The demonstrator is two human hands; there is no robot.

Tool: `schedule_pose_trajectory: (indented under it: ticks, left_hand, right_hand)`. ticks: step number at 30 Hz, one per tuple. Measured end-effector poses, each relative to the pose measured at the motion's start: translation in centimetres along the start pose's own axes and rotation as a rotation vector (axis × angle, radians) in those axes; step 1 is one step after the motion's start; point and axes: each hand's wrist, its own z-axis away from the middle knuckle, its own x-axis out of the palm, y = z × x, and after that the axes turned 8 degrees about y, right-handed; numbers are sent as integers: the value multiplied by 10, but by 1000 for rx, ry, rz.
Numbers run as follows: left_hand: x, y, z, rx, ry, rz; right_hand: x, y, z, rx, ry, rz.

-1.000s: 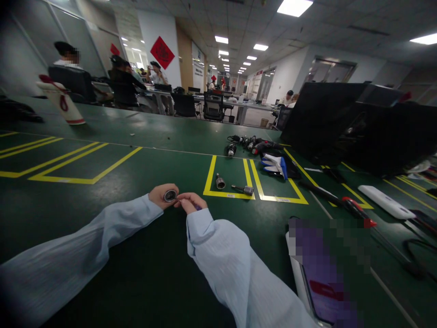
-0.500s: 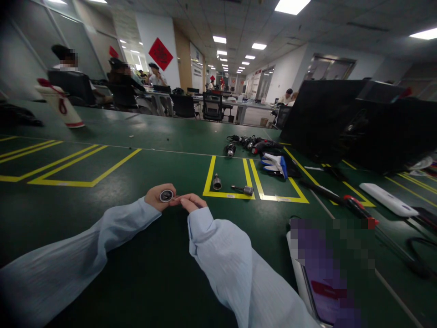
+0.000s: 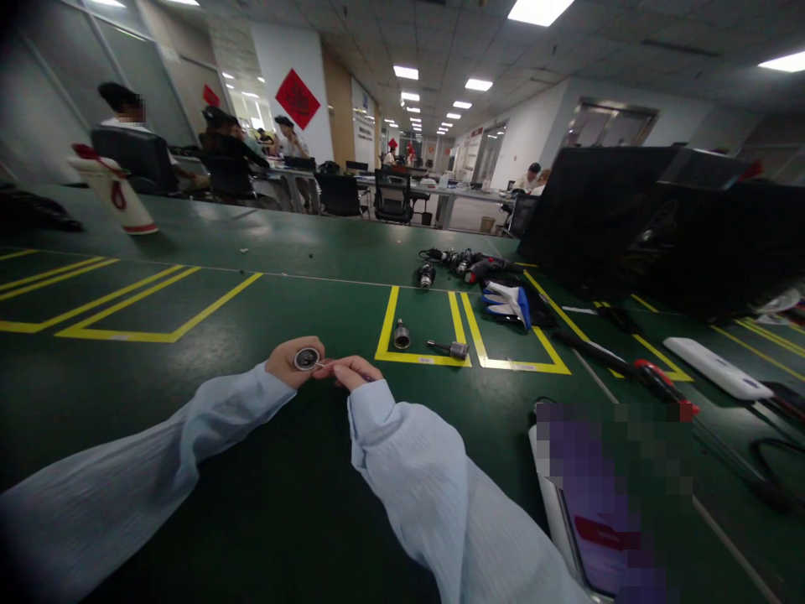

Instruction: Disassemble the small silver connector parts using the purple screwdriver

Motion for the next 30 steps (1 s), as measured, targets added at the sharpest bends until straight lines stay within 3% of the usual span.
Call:
schedule_pose_trajectory:
  ticks: [4,8,12,19,24,30]
  left_hand:
    - [-2,7,1,1,9,-119]
    - [-4,10,2,125,2,-290]
    - [-5,10,2,198,-2,-317]
    - [-6,16,2,69,52,-119]
    - [-4,15,2,51,68,-145]
    - [-6,9,2,275,-8,-326]
  right_hand:
    - [2,-3,4,6,30,42]
    - [2,-6,6,18,23,62]
    - [0,-2,3,72,0,-10]
    - [-4,5,-2,104,-36,-145]
    - [-3,3,0,89,-25,-140]
    - [-2,2,1,90,-13,-119]
